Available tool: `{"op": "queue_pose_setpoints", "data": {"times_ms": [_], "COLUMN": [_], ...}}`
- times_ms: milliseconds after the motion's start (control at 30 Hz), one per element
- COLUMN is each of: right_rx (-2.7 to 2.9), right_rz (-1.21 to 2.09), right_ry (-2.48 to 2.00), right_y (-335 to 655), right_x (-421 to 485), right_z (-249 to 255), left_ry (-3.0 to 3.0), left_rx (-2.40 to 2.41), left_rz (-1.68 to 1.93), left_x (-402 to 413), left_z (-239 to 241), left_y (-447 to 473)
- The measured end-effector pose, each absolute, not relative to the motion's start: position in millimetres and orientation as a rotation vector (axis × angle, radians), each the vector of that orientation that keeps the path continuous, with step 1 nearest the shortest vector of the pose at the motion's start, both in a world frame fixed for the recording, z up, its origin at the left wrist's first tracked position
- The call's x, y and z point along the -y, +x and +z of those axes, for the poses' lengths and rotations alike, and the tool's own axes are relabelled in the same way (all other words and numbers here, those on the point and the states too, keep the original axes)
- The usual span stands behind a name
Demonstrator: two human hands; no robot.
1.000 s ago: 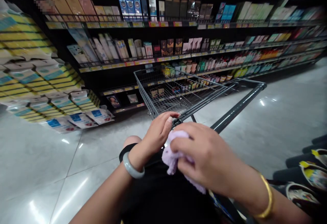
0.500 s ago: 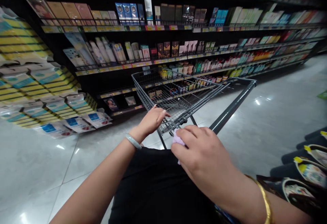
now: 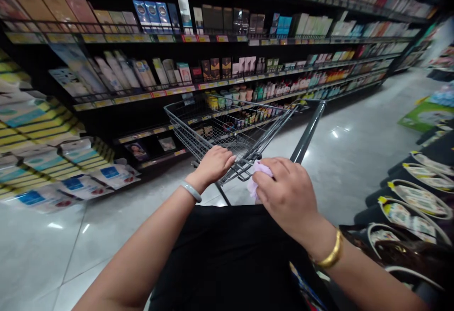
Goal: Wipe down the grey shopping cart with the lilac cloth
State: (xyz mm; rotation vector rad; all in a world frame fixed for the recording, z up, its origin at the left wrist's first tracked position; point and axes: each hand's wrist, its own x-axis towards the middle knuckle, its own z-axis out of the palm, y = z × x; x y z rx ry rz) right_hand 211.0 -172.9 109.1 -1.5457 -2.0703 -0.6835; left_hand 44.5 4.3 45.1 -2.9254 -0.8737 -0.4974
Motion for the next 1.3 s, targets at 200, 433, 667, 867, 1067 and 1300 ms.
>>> {"op": "queue_pose_setpoints", "data": {"times_ms": [200,433,667,867,1067,1300], "right_rx": [1.969,1.891,1.837,2.052,1.95,2.084], "right_rz": [-0.824,-0.922,-0.989,-0.978,-0.882,-0.88], "right_ry": [-1.464,-1.425,-1.494,-1.355,-1.487,-1.431], "right_y": [231.6,268.8,253.0,238.4,243.9,236.8], "right_x": [166.4,159.4,138.1,117.3,112.5,97.4], "right_z": [94.5,89.4,71.6,66.6,76.2,64.2], "left_ry": [-2.844,-2.797,-2.72,-2.745,-2.675,-2.632], "left_rx": [0.917,0.993,1.079,1.08,1.227,1.302], "left_rz": [-0.506,-0.567,-0.579,-0.543,-0.567,-0.634], "left_x": [-3.4,3.6,12.9,18.2,27.0,36.4], "left_z": [40.4,33.9,33.3,36.7,33.0,28.8], "left_y": [57.4,82.0,93.1,86.1,93.5,100.3]}}
